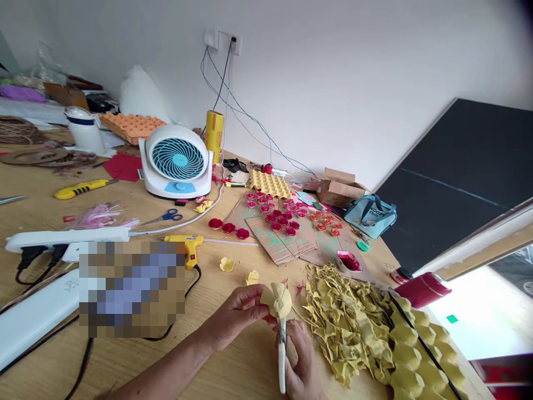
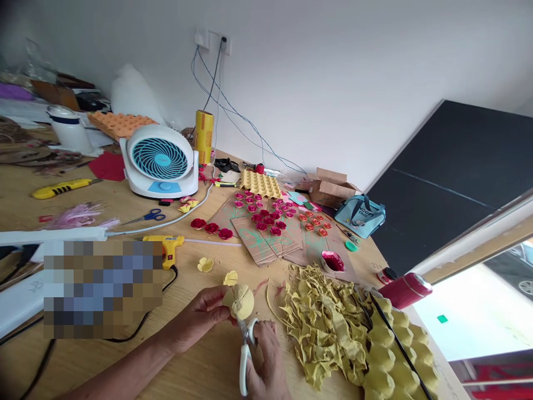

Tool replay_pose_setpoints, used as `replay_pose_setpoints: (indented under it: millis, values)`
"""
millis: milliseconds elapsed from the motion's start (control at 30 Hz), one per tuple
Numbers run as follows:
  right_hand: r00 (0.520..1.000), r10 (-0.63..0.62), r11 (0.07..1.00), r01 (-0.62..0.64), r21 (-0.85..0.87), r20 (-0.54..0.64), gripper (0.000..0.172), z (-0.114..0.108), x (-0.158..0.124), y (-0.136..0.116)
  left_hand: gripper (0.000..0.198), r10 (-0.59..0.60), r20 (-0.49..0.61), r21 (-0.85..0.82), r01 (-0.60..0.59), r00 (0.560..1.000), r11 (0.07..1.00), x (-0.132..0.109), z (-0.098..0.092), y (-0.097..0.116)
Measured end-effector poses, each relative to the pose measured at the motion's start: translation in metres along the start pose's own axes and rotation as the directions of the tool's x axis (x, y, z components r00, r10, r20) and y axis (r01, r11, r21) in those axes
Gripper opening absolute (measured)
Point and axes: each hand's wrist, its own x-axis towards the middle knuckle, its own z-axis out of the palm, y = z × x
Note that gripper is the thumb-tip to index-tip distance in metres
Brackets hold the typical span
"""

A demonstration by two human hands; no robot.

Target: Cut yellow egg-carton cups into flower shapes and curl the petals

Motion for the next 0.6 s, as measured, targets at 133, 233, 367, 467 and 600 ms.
replay_pose_setpoints:
  millis: [133,233,367,467,600]
  values:
    - [1.000,0.008,1.000,-0.008,-0.002,0.015,0.018,0.000,0.000,-0.002,0.019,0.000,0.005,-0.010,0.000,1.000,1.000,0.001,0.001,0.000]
    - [1.000,0.011,1.000,-0.011,-0.010,0.013,0.015,0.000,-0.001,0.001,0.020,-0.005,-0.001,-0.040,0.005,1.000,0.999,0.001,0.000,-0.001]
    - [1.000,0.014,1.000,-0.014,-0.025,-0.002,0.008,0.000,-0.002,0.003,0.020,-0.020,-0.032,-0.077,0.017,0.999,0.997,0.002,-0.002,-0.004]
    - [0.999,0.037,0.999,-0.037,-0.031,-0.008,0.007,0.000,-0.001,0.001,0.020,-0.039,-0.068,-0.112,0.032,0.997,0.993,0.001,-0.004,-0.007]
    - [0.998,0.055,0.998,-0.055,-0.038,-0.008,0.008,0.000,0.001,-0.003,0.021,-0.059,-0.097,-0.158,0.043,0.994,0.986,0.002,-0.007,-0.011]
